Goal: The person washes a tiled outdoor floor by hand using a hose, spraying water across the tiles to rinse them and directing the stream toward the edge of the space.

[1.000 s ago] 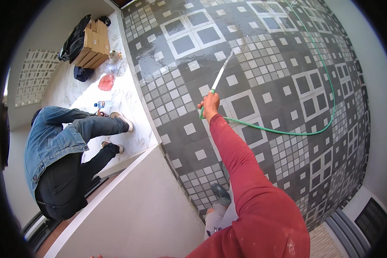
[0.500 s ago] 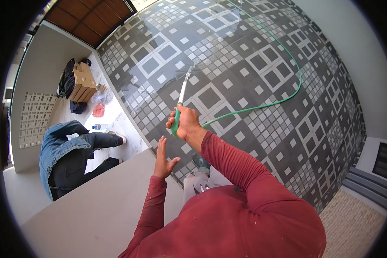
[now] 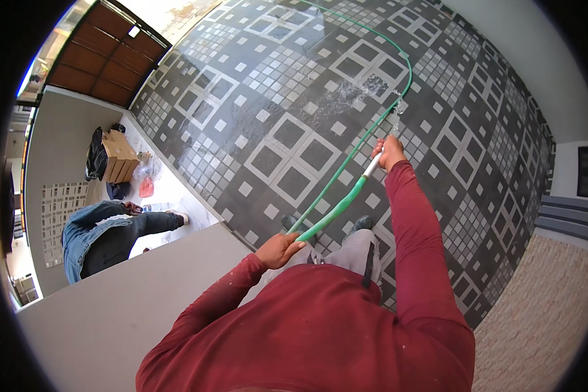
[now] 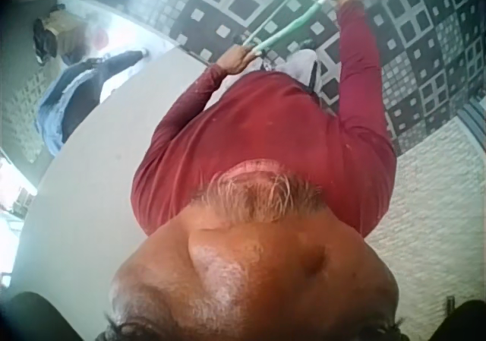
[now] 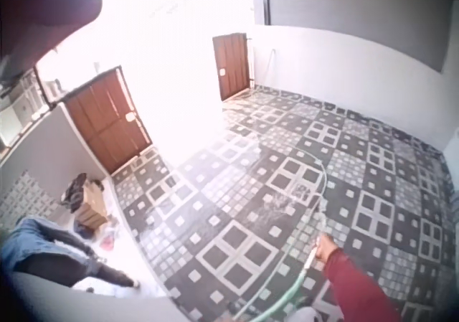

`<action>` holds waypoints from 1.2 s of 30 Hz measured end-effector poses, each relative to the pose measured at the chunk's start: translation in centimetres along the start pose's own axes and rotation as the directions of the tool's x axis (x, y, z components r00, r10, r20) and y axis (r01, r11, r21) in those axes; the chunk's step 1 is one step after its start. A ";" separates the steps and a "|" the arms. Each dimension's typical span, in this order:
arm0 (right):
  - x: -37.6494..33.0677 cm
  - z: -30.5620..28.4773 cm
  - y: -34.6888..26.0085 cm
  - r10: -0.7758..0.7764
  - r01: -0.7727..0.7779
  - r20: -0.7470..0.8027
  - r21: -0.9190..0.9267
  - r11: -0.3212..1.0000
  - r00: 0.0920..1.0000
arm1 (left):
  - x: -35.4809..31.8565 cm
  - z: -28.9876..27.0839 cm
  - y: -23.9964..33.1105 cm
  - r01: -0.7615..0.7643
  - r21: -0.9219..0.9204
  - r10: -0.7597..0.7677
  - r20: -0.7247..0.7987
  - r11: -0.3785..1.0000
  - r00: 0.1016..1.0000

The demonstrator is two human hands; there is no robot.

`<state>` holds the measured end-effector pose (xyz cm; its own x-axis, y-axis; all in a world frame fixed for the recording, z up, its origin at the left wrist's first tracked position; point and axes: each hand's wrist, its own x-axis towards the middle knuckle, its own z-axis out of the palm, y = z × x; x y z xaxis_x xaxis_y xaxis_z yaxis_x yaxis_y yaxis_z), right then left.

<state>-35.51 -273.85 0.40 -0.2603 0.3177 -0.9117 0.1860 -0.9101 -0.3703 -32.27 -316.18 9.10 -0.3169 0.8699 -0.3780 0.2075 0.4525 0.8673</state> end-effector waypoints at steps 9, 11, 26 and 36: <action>3.3 -14.5 -0.7 0.327 -0.327 0.026 0.008 0.945 0.945 | 4.8 9.9 6.0 0.176 0.401 -0.173 -0.045 0.899 0.984; 1.7 -14.7 -0.3 0.265 -0.263 -0.002 -0.117 0.958 0.964 | 4.8 11.9 7.4 0.207 0.456 -0.203 -0.057 0.866 0.977; 0.2 -9.4 3.9 0.297 -0.013 0.261 -0.730 0.683 0.918 | 4.3 20.6 15.4 0.260 0.359 -0.246 -0.086 0.897 0.966; 1.8 -9.6 -7.5 0.082 0.035 0.118 -0.749 0.661 0.990 | 13.1 21.7 16.1 0.215 0.252 -0.198 -0.088 0.944 0.976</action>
<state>-28.24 -263.89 -0.23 -0.3545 0.2082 -0.9116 0.8240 -0.3913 -0.4099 -12.96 -293.22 11.10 -0.4320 0.7420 -0.5126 0.3611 0.6632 0.6556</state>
